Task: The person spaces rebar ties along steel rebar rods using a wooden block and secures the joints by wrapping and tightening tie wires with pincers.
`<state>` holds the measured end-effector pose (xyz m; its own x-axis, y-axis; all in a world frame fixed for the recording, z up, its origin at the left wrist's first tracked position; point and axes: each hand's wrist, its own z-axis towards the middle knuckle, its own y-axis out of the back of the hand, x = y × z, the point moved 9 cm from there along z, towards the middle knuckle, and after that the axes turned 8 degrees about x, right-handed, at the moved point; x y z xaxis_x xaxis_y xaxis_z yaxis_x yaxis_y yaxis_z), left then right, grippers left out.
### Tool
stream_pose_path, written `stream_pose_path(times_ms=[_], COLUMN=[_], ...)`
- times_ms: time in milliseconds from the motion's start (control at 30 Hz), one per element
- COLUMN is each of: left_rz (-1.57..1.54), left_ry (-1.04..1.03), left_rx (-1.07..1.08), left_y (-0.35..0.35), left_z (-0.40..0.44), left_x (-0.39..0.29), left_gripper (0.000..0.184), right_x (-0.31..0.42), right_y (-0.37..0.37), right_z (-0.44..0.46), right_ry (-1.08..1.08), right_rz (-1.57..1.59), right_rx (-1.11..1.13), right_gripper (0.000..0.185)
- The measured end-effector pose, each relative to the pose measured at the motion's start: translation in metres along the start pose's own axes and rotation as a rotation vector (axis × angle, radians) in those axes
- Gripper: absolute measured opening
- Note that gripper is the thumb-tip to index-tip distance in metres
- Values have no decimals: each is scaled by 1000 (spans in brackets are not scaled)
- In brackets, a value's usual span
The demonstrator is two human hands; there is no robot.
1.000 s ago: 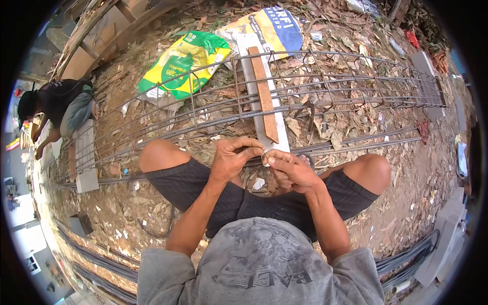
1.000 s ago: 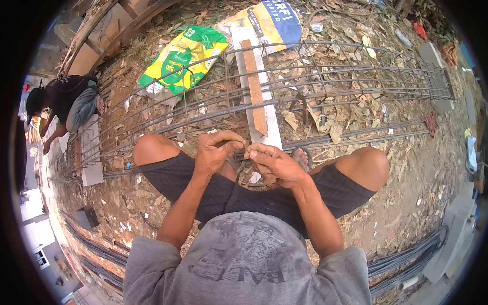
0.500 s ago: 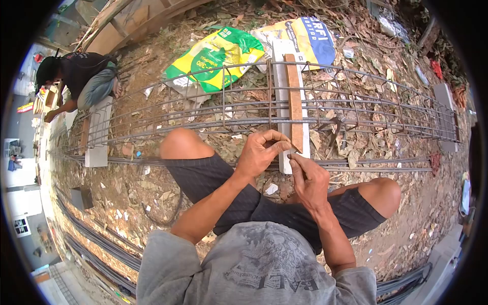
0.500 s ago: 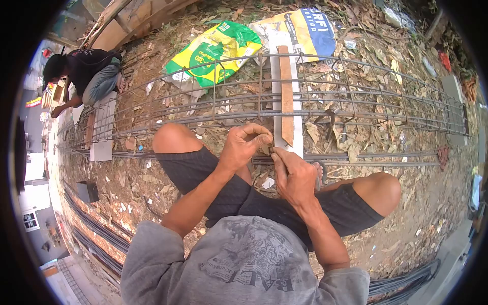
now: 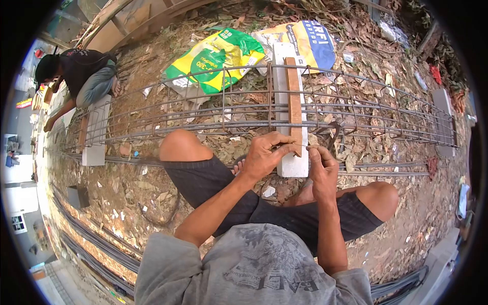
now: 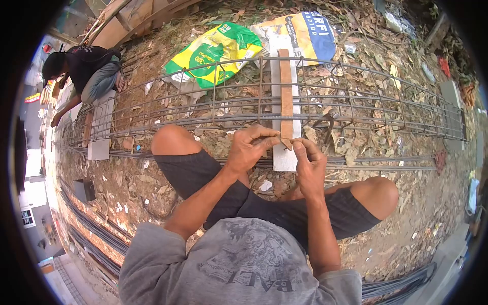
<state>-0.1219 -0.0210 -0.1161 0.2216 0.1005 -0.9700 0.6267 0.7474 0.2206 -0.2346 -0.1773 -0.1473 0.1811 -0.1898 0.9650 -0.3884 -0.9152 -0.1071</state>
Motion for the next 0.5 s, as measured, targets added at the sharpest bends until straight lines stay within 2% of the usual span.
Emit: stream_pose_path(times_ms=[67,133,167,267,333,400,500], left_rz=[19,-166,-257,-799,-879,-1024,-960], left_ry=[-8,61,96,416,375,412,385], left_rx=[3,-28,-46,-70,-38,-20,-37], left_y=[2,1,0,-22,-29,-31,-30], left_z=[4,10,12,9,4,-3,-6], left_x=[-3,0,2,38,49,50,63], left_gripper=[27,27,27,31,32,32,30], right_x=[2,9,25,57,61,66,52], right_y=[2,-1,-4,-18,-20,-35,-45], right_z=[2,4,5,-9,-12,-16,-21], right_ry=[-41,-8,176,542,445,621,688], right_rz=[-4,-52,-183,-486,-633,-875,-878], right_rx=[18,-1,-61,-163,-208,-178,-39], right_gripper=[31,32,27,19,18,19,21])
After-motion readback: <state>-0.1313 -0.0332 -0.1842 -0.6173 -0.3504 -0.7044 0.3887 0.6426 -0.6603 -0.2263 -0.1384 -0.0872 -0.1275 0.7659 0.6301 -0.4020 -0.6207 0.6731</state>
